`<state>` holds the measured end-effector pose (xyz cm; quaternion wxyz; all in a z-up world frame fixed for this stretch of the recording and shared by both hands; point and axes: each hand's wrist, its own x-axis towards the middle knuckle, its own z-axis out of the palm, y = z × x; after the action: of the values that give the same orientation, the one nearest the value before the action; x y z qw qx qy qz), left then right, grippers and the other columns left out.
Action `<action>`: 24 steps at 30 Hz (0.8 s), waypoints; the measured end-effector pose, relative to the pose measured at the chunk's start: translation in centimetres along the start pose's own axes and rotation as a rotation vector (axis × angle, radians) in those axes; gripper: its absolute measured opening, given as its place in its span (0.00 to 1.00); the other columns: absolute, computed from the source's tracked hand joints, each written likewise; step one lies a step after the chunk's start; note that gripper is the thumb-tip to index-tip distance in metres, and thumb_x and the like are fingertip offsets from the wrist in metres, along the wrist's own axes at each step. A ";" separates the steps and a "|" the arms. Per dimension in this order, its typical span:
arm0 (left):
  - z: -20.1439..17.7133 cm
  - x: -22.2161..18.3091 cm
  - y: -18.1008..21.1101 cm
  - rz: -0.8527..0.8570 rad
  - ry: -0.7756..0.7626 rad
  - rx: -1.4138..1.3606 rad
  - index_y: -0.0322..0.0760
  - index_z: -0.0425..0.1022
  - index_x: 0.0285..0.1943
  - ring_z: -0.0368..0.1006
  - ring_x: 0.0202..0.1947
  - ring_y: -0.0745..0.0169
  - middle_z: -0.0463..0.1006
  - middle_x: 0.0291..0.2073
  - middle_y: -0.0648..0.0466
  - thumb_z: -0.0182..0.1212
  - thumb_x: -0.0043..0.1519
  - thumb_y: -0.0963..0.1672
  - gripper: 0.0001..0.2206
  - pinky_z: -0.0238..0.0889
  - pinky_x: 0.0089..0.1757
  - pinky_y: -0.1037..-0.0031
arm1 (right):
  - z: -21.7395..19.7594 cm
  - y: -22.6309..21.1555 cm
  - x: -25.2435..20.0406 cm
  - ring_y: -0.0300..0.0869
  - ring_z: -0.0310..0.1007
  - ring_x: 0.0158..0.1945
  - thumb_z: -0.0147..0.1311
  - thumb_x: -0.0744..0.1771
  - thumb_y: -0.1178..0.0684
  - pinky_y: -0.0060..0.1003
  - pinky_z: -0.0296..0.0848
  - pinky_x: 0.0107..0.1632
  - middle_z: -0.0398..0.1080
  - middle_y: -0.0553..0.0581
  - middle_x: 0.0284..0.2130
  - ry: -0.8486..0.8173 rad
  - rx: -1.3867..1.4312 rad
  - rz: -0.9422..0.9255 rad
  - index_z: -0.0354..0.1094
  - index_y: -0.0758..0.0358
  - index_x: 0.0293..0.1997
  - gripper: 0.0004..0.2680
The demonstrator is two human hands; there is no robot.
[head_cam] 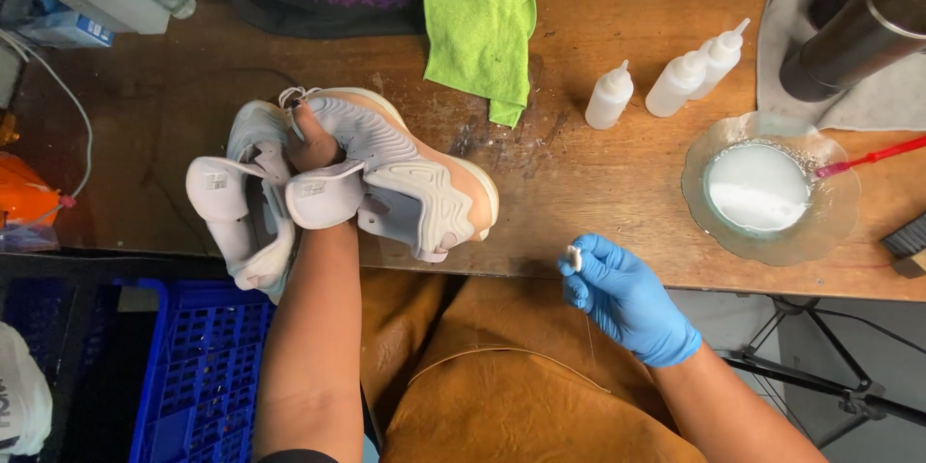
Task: Cleaning the soles and edges of sneakers using a cotton swab and cleaning solution at a workbench.
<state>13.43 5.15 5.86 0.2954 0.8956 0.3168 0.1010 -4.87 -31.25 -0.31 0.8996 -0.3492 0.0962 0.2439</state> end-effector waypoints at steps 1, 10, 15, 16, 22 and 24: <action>-0.3 -0.5 -0.1 0.008 0.002 -0.001 0.24 0.71 0.59 0.72 0.55 0.28 0.74 0.52 0.29 0.50 0.67 0.49 0.22 0.71 0.49 0.46 | 0.1 -0.1 -0.5 0.40 0.66 0.24 0.51 0.70 0.58 0.36 0.69 0.31 0.73 0.59 0.29 -0.002 0.003 -0.008 0.70 0.64 0.42 0.03; -1.2 -0.2 2.8 0.079 -0.080 0.109 0.22 0.69 0.60 0.70 0.56 0.26 0.72 0.53 0.26 0.49 0.68 0.47 0.21 0.70 0.48 0.43 | -2.5 0.4 -2.3 0.46 0.69 0.33 0.58 0.66 0.65 0.36 0.70 0.39 0.73 0.60 0.34 -0.014 -0.142 -0.083 0.74 0.64 0.44 0.05; -1.3 1.6 4.2 0.096 -0.142 0.198 0.20 0.69 0.60 0.69 0.56 0.24 0.71 0.54 0.25 0.48 0.69 0.46 0.20 0.70 0.47 0.42 | -1.9 0.2 -2.1 0.48 0.74 0.40 0.61 0.64 0.66 0.39 0.73 0.43 0.76 0.62 0.39 0.113 -0.184 -0.072 0.76 0.67 0.41 0.05; -1.4 1.9 4.4 0.097 -0.142 0.202 0.20 0.69 0.60 0.69 0.56 0.24 0.71 0.54 0.25 0.48 0.69 0.46 0.20 0.70 0.47 0.42 | -1.7 0.4 -1.9 0.48 0.74 0.40 0.61 0.64 0.66 0.39 0.73 0.43 0.76 0.62 0.39 0.113 -0.180 -0.072 0.76 0.67 0.41 0.05; -2.8 3.5 4.2 0.104 -0.196 0.284 0.19 0.68 0.61 0.68 0.57 0.22 0.70 0.54 0.23 0.46 0.70 0.45 0.19 0.69 0.47 0.40 | -0.6 0.7 -1.5 0.50 0.79 0.38 0.60 0.64 0.68 0.45 0.78 0.43 0.80 0.67 0.36 0.194 -0.240 -0.104 0.76 0.70 0.40 0.04; -3.5 4.1 4.4 0.109 -0.216 0.317 0.18 0.67 0.61 0.68 0.57 0.22 0.70 0.55 0.23 0.46 0.70 0.44 0.19 0.69 0.47 0.39 | -0.6 0.8 -1.2 0.49 0.76 0.35 0.61 0.64 0.67 0.40 0.74 0.38 0.78 0.65 0.33 0.247 -0.255 -0.056 0.76 0.70 0.40 0.04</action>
<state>17.54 6.58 11.29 0.1770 0.9524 0.2461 -0.0311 -6.28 -31.62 -0.78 0.8356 -0.4905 0.1647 0.1843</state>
